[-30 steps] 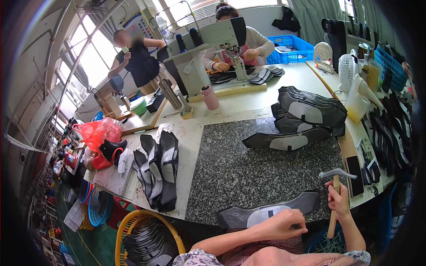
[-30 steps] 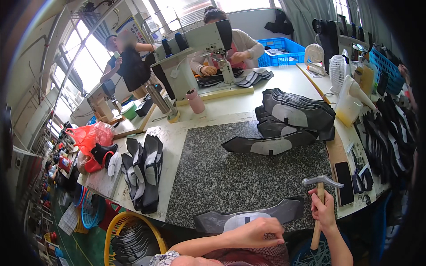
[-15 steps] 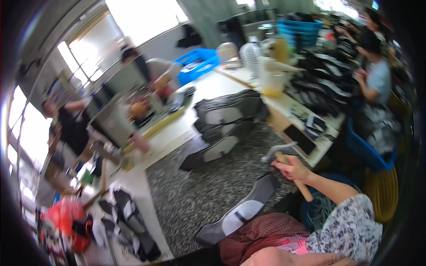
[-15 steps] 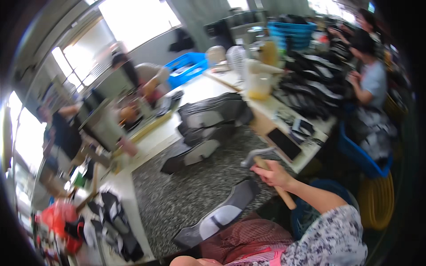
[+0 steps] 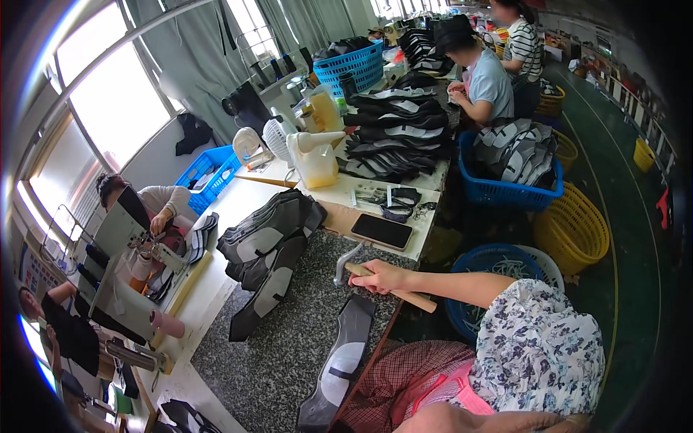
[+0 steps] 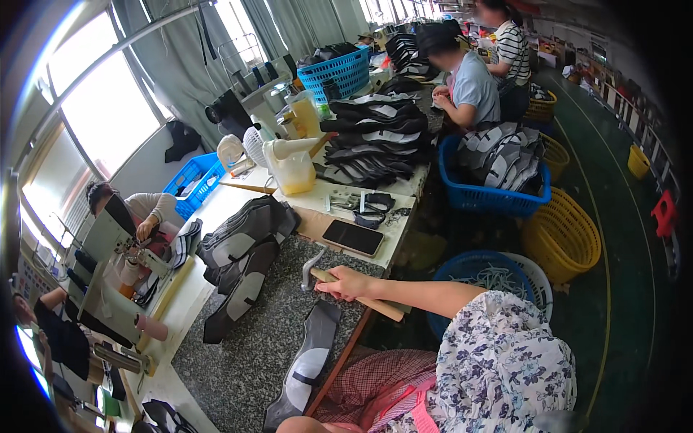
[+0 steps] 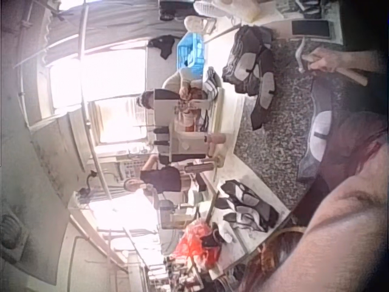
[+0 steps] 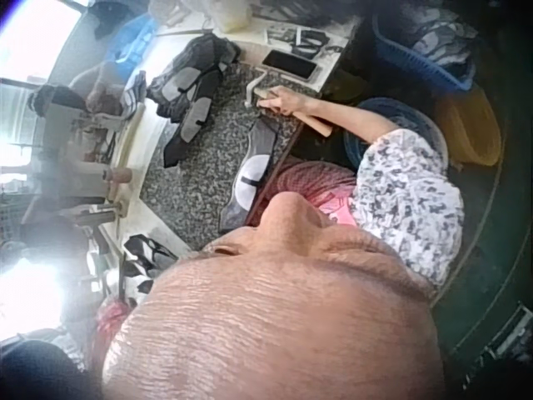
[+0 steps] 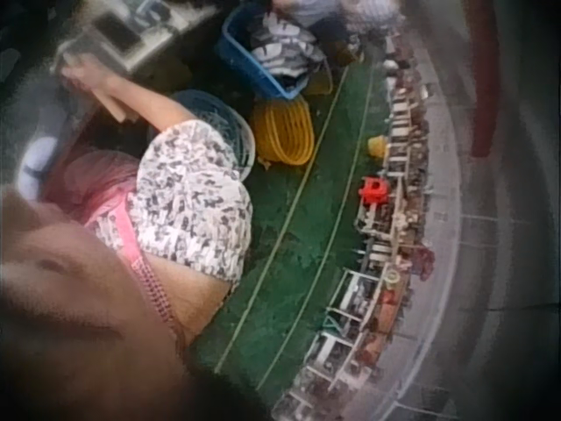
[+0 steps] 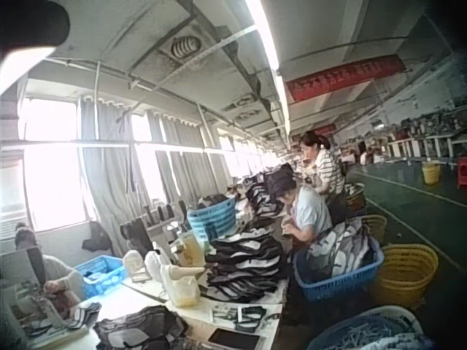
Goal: The person folds the edges of shoe upper components by hand, hammers the folded edges with a hammer, and stacks the pieces on the table.
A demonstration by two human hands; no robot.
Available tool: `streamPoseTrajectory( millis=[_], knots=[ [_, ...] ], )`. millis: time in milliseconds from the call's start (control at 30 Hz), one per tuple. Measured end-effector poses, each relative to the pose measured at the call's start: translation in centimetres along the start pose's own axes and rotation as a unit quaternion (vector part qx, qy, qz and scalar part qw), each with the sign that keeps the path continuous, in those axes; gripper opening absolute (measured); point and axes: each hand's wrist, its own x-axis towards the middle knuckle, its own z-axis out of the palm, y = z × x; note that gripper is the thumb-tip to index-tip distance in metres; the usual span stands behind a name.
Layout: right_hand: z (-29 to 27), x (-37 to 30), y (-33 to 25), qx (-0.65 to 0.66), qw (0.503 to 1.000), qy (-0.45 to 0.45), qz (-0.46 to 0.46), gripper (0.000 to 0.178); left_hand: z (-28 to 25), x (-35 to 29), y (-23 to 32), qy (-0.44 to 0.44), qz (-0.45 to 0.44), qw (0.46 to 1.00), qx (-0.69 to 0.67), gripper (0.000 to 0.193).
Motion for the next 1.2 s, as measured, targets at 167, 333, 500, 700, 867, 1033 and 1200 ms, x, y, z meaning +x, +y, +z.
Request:
streamPoseTrajectory(
  millis=[167,333,500,700,867,1033,1200],
  knots=[
    [2.2,2.3,0.2,-0.002,1.000,-0.014,0.007,0.028,5.1,-3.3,2.9,0.149,-0.013,0.985,0.082,0.010],
    [1.1,0.6,-1.0,-0.023,0.999,0.025,0.017,0.013,19.6,-2.1,4.5,0.478,-0.049,0.841,0.250,0.010],
    [-6.3,5.2,6.2,-0.039,0.999,0.019,-0.012,0.020,29.0,4.9,2.8,0.680,-0.083,0.619,0.385,0.010],
    [-5.3,8.3,7.7,-0.037,0.999,-0.019,-0.022,0.029,33.2,10.5,0.3,0.743,-0.075,0.518,0.416,0.010],
    [-5.6,7.4,7.2,-0.022,0.999,0.030,-0.022,0.029,32.9,11.5,-0.1,0.741,-0.055,0.519,0.422,0.010],
    [-3.2,5.0,3.5,-0.006,1.000,-0.014,-0.017,0.020,29.7,9.6,2.5,0.663,-0.042,0.655,0.360,0.010],
    [0.9,3.0,-1.3,0.017,0.999,-0.029,0.002,0.021,20.3,6.2,6.0,0.461,-0.025,0.856,0.231,0.010]
  ],
)
